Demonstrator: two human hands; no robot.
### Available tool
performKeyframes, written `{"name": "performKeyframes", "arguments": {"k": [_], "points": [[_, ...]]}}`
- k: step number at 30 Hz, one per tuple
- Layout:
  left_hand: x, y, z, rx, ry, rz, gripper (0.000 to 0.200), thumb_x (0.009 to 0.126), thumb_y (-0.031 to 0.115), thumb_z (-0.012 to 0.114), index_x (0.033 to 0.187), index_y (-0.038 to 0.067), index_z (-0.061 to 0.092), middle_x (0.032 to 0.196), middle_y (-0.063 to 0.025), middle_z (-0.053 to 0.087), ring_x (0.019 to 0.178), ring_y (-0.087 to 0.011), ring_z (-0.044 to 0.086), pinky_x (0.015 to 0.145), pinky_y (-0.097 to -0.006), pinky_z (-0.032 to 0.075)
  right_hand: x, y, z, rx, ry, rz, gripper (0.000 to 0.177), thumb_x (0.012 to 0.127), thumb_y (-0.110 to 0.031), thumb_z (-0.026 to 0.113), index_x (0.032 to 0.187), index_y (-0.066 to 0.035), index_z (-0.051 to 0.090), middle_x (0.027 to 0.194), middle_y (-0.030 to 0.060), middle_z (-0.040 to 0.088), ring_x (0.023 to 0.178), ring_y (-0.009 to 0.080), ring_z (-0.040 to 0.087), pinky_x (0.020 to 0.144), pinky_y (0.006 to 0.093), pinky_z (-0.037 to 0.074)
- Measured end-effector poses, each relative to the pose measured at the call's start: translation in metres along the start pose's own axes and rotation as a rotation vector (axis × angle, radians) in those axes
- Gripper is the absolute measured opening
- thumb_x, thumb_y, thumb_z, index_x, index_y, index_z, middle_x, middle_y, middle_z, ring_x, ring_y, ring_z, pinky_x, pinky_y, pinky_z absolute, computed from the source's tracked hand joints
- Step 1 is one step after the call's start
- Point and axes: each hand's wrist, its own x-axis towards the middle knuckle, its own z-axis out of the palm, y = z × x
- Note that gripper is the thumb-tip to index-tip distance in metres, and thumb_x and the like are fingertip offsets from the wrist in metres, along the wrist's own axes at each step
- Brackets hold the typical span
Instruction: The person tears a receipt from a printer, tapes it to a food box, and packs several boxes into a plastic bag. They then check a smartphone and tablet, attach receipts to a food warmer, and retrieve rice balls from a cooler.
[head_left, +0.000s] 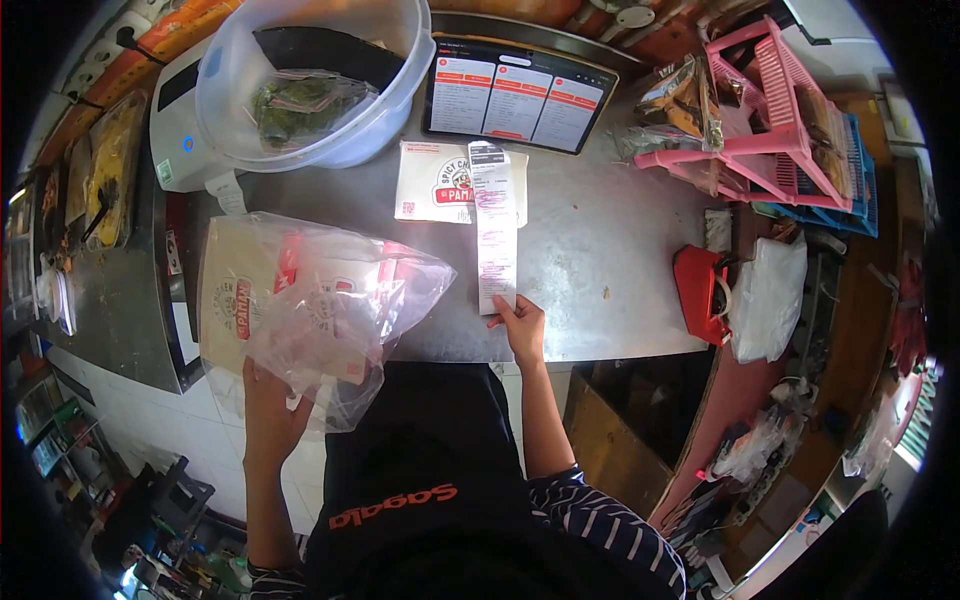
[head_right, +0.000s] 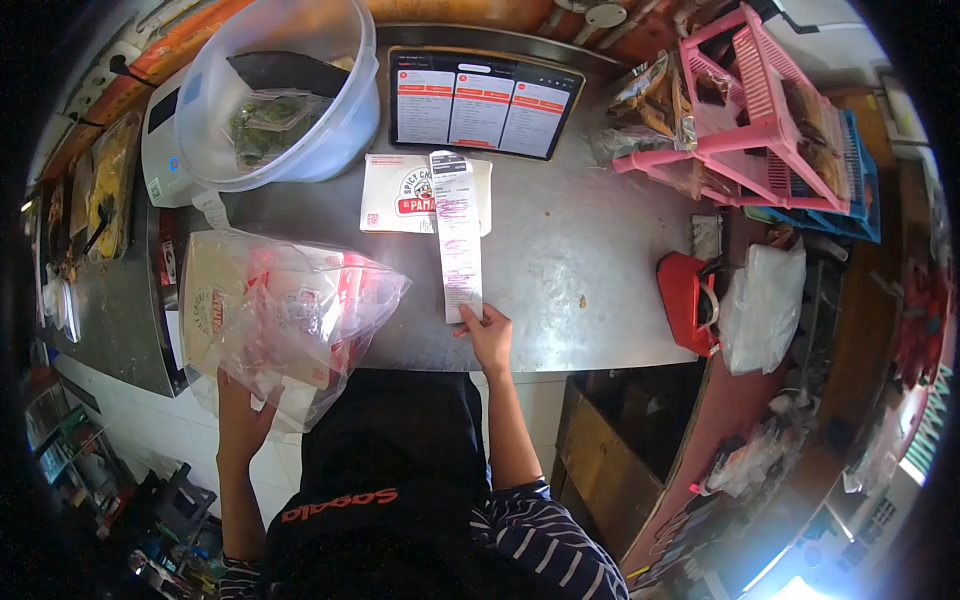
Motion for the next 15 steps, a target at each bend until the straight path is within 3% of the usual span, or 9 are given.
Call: {"name": "performKeyframes", "arguments": {"k": [3,6,9,10,12,13,15], "points": [[-0.006,-0.003,-0.004,-0.057,-0.047,-0.092,0.034,0.075,0.009,0.061,0.107,0.004,0.052,0.111,-0.0145,0.054,0.099,-0.0313,0.052,0.103,-0.0485,0.021,0.001,0.000,0.002,0.000,0.029,-0.002,0.026,0.078,-0.022,0.067,0.082,0.003,0.063,0.061,0.0060,0.062,0.049,0.0114,0.057,0.048,0.0229,0.041],[-0.005,-0.001,-0.010,-0.079,0.146,-0.064,0.032,0.074,0.007,0.061,0.104,0.001,0.052,0.108,-0.0141,0.055,0.078,-0.0271,0.058,0.100,-0.0456,0.027,-0.001,-0.017,0.001,-0.516,0.100,-0.025,0.038,0.068,-0.025,0.075,0.093,0.000,0.061,0.079,0.0113,0.064,0.069,0.0189,0.062,0.061,0.0288,0.045],[-0.006,-0.001,-0.024,-0.220,0.365,-0.221,0.026,0.082,0.013,0.056,0.102,-0.003,0.052,0.100,-0.0140,0.058,0.066,-0.0215,0.058,0.089,-0.0397,0.039,0.010,-0.064,0.017,-0.894,0.432,-0.722,0.061,0.058,-0.026,0.079,0.109,-0.006,0.054,0.109,0.0144,0.056,0.103,0.0279,0.052,0.081,0.0389,0.041],[-0.011,-0.009,-0.027,-0.387,0.405,-0.262,0.027,0.086,0.017,0.051,0.103,-0.003,0.053,0.097,-0.0136,0.059,0.066,-0.0202,0.057,0.084,-0.0378,0.041,0.022,-0.078,0.022,-0.891,0.330,-0.697,0.077,0.054,-0.024,0.080,0.121,-0.011,0.044,0.128,0.0117,0.041,0.119,0.0327,0.036,0.093,0.0463,0.031],[-0.023,-0.032,-0.035,-0.726,0.471,-0.329,0.033,0.092,0.025,0.043,0.105,-0.004,0.054,0.091,-0.0128,0.060,0.066,-0.0175,0.056,0.075,-0.0339,0.044,0.050,-0.117,0.044,-0.993,0.057,-0.758,0.091,0.048,-0.024,0.083,0.127,-0.014,0.039,0.135,0.0122,0.031,0.126,0.0326,0.029,0.100,0.0521,0.024],[-0.024,-0.037,-0.047,-0.738,0.456,-0.342,0.047,0.095,0.035,0.031,0.107,-0.004,0.055,0.087,-0.0121,0.061,0.067,-0.0152,0.056,0.061,-0.0281,0.046,0.061,-0.133,0.059,-1.288,-0.011,-0.725,0.106,0.045,-0.028,0.083,0.135,-0.017,0.028,0.137,0.0161,0.028,0.128,0.0350,0.024,0.101,0.0571,0.023],[-0.019,-0.036,-0.069,-0.896,0.555,-0.343,0.049,0.095,0.037,0.032,0.108,-0.004,0.054,0.085,-0.0109,0.061,0.066,-0.0135,0.056,0.053,-0.0239,0.042,0.092,-0.142,0.077,-1.462,-0.110,-0.812,0.114,0.044,-0.031,0.083,0.138,-0.019,0.020,0.136,0.0180,0.029,0.128,0.0361,0.025,0.100,0.0610,0.020]]}}
